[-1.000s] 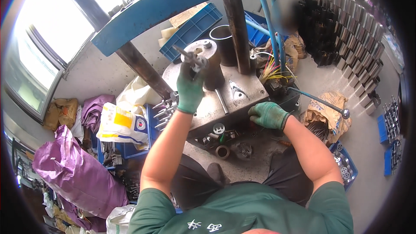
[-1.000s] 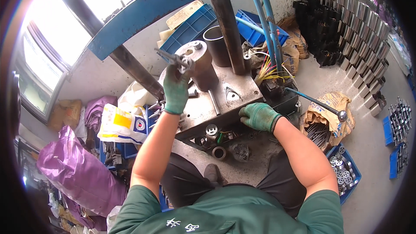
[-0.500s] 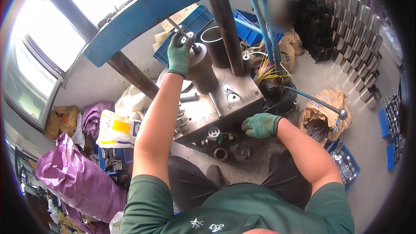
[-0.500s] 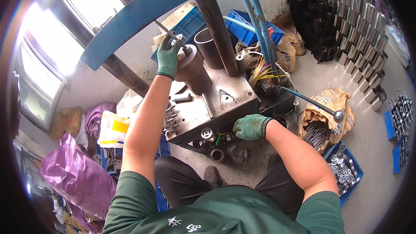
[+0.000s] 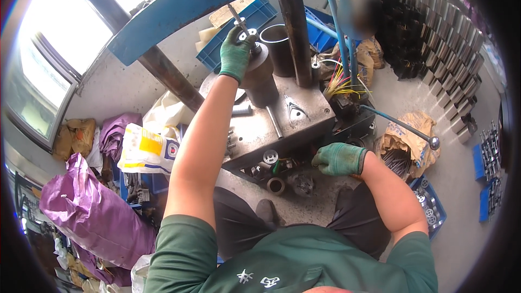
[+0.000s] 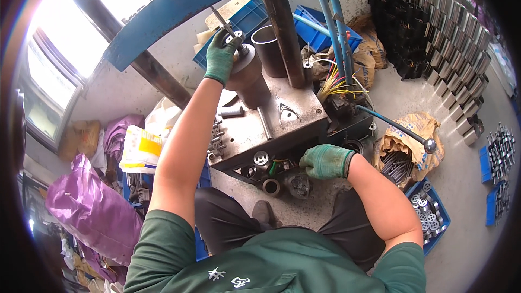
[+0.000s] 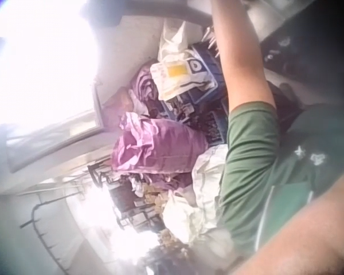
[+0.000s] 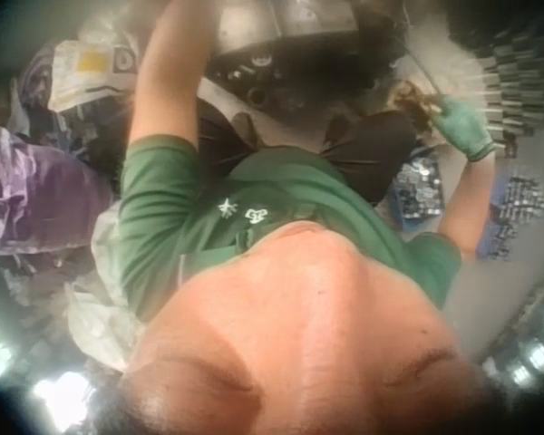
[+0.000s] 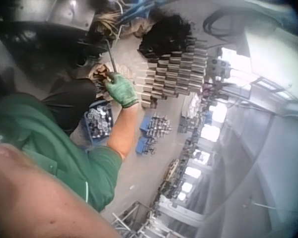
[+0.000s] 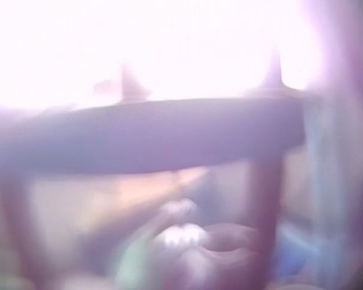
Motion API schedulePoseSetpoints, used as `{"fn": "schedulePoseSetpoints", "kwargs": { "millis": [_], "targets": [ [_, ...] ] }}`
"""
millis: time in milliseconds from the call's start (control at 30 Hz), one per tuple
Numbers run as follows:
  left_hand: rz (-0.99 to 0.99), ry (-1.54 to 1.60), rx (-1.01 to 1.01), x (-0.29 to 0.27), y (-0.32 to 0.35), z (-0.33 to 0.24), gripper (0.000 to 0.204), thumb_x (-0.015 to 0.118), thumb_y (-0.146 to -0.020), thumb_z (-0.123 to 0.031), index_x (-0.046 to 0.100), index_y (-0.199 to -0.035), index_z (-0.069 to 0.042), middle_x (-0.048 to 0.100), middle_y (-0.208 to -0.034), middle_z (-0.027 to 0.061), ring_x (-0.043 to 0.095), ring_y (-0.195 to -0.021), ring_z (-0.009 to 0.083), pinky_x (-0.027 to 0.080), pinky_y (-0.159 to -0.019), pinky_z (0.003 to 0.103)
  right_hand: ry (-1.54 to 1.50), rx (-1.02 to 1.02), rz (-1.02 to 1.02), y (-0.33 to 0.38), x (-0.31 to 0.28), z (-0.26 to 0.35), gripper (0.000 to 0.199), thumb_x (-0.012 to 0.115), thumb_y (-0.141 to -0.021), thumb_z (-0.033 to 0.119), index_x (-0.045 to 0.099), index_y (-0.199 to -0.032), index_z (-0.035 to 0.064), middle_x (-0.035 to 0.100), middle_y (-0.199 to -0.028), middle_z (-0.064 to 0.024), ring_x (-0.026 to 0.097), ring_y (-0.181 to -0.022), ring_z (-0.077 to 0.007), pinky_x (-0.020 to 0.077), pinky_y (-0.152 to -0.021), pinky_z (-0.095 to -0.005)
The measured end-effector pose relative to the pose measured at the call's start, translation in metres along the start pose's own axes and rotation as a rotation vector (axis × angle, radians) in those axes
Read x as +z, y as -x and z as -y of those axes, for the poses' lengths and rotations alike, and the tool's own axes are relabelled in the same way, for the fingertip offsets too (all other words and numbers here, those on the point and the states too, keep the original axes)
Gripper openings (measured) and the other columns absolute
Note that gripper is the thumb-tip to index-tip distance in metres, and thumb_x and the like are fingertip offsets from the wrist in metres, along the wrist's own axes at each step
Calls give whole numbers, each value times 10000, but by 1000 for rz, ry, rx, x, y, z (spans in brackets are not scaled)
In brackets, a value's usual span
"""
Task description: The person assembles metal components by placing small circular parts onto a larger vertical rod, securing them with fasteners, and using a lever-operated press to seat them.
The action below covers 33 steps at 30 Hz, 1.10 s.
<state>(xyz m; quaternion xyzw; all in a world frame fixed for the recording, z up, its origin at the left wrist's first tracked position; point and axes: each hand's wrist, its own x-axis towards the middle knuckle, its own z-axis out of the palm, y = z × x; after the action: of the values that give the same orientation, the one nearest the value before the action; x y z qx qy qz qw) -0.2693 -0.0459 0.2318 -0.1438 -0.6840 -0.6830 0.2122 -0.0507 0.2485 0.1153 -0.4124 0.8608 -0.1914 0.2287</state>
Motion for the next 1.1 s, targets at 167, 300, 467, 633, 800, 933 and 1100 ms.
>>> {"fn": "schedulePoseSetpoints", "kwargs": {
  "millis": [167, 300, 467, 633, 800, 933, 1100],
  "targets": [
    [34, 63, -124, 5, 0, 0, 532, 821, -926, -38, 622, -1420, -43, 722, -1106, 71, 685, -889, 132, 599, -730, 275, 209, -35, -406, 54, -39, 27, 332, 696, -895, 232, 761, -1182, 79, 734, -1139, -140, 694, -1071, -351, 536, -983, -462],
    [1, -69, -97, -7, 0, 2, 558, 810, -956, -92, 607, -1476, -111, 726, -884, 49, 661, -689, 103, 557, -632, 282, 471, 75, -507, 109, -97, 65, 330, 708, -851, 207, 757, -1137, 51, 742, -1137, -144, 703, -1033, -347, 536, -983, -457],
    [22, -69, -50, -6, -12, 16, 566, 845, -940, -185, 638, -1465, -137, 726, -865, 38, 640, -686, 93, 559, -652, 278, 460, 299, -306, 186, -126, 23, 365, 698, -844, 232, 749, -1137, 21, 745, -1153, -160, 719, -1013, -354, 558, -958, -448],
    [17, -135, -76, -5, -4, 11, 580, 842, -945, -207, 630, -1482, -148, 731, -853, 36, 638, -680, 92, 560, -655, 276, 207, 522, -162, 190, -105, 31, 407, 666, -883, 282, 769, -1172, 15, 766, -1106, -204, 738, -1004, -376, 584, -931, -442],
    [11, -61, -106, -4, -7, 13, 595, 826, -939, -64, 597, -1488, -58, 711, -885, 24, 618, -664, 83, 539, -592, 234, 181, 602, -188, 189, -67, 42, 365, 664, -879, 280, 781, -1101, 14, 756, -1034, -233, 728, -971, -413, 578, -907, -474],
    [13, -102, -76, -8, -5, 11, 605, 826, -943, -76, 589, -1499, -64, 714, -886, 19, 611, -659, 77, 536, -592, 234, 154, 617, -246, 196, -42, 34, 302, 663, -878, 266, 786, -1007, 23, 750, -987, -219, 723, -939, -411, 577, -869, -485],
    [24, -213, -69, -8, -8, 18, 634, 843, -938, -236, 599, -1521, -184, 767, -941, 63, 712, -774, 131, 594, -757, 299, 185, 614, -266, 196, -42, 35, 281, 673, -872, 251, 788, -998, 28, 744, -964, -221, 724, -911, -413, 580, -859, -490]
  ]
}}
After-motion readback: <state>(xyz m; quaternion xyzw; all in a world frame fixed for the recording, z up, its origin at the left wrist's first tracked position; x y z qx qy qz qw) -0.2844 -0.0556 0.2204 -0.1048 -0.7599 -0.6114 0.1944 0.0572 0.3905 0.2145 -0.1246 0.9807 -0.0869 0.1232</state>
